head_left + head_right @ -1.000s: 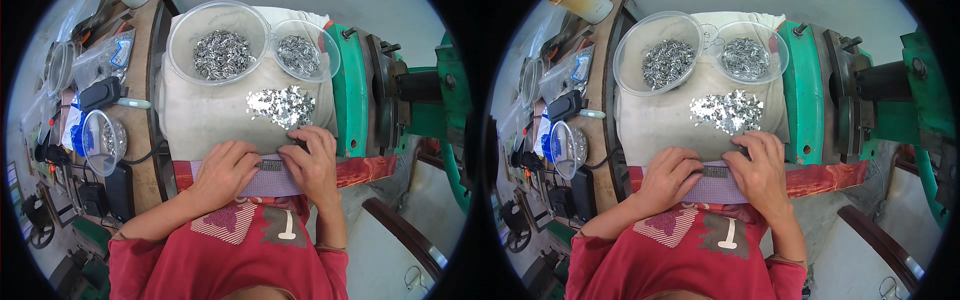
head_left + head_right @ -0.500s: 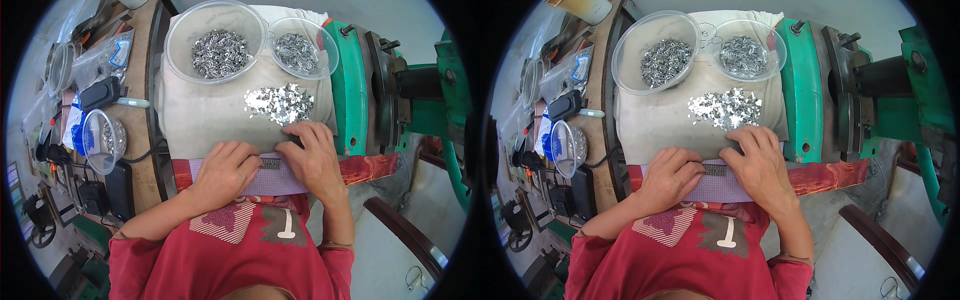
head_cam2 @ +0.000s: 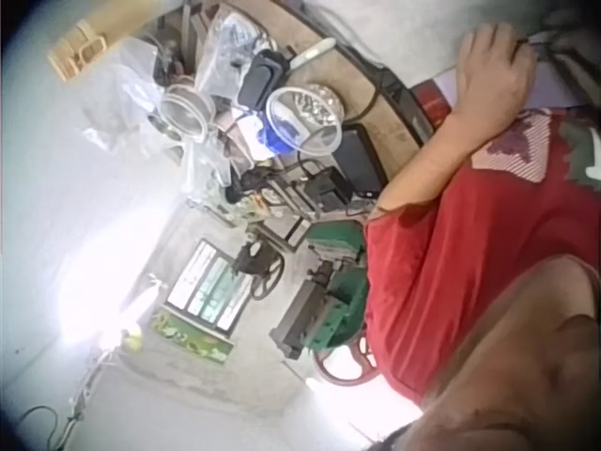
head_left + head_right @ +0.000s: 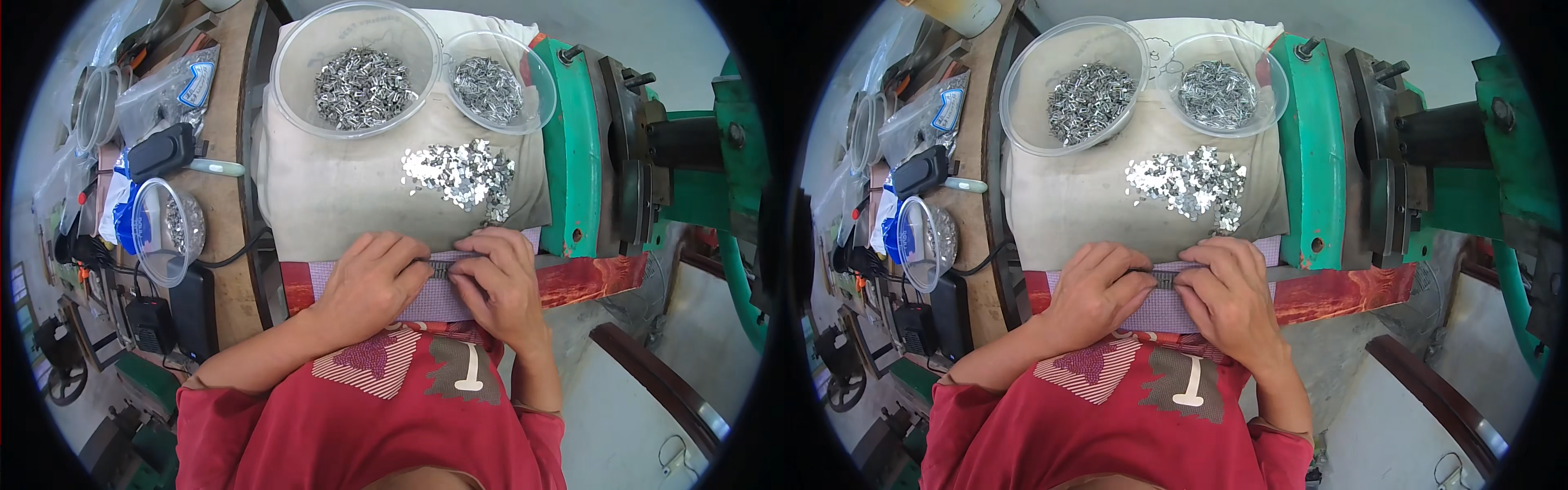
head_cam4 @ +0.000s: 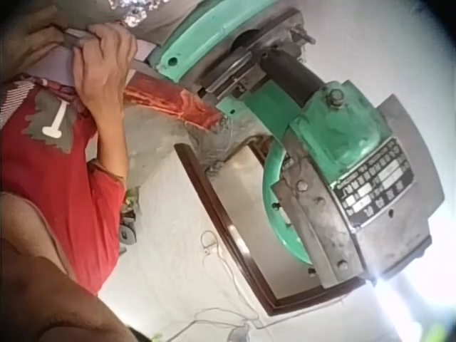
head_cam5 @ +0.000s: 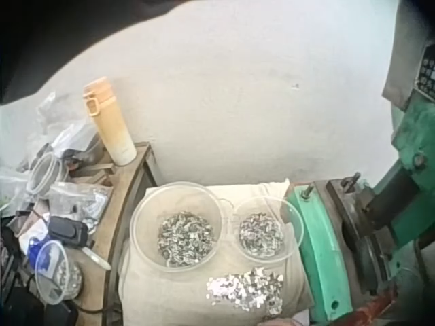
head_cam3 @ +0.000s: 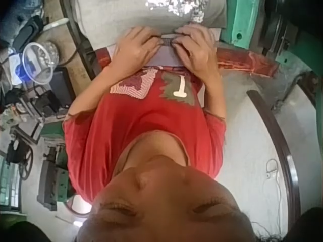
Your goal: The person inserts small metal pieces into a slotted metal bar by hand, places the bar into a press machine, presses it, and then removes the bar to continue assembling more metal pieces into it.
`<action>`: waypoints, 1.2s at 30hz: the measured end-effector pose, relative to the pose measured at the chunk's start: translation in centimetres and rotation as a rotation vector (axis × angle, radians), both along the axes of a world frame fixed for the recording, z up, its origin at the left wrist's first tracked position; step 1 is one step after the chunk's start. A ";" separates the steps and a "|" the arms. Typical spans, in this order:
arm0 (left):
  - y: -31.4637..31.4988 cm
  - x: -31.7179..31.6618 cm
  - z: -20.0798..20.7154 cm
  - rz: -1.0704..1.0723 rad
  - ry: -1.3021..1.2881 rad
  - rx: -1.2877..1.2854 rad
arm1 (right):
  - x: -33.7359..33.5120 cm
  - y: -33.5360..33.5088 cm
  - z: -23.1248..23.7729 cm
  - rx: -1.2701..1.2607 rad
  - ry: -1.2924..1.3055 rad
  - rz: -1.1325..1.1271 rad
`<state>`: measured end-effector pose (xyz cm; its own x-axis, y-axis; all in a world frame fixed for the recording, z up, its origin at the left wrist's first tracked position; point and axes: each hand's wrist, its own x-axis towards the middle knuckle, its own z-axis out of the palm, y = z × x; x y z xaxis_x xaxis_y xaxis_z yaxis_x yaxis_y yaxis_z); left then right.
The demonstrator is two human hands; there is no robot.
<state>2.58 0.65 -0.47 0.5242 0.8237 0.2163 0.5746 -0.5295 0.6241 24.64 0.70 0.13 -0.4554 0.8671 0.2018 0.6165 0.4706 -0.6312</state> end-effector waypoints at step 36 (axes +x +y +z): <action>-0.5 -1.4 0.0 0.042 -0.035 -0.108 | -3.0 4.9 0.3 0.074 0.058 -0.066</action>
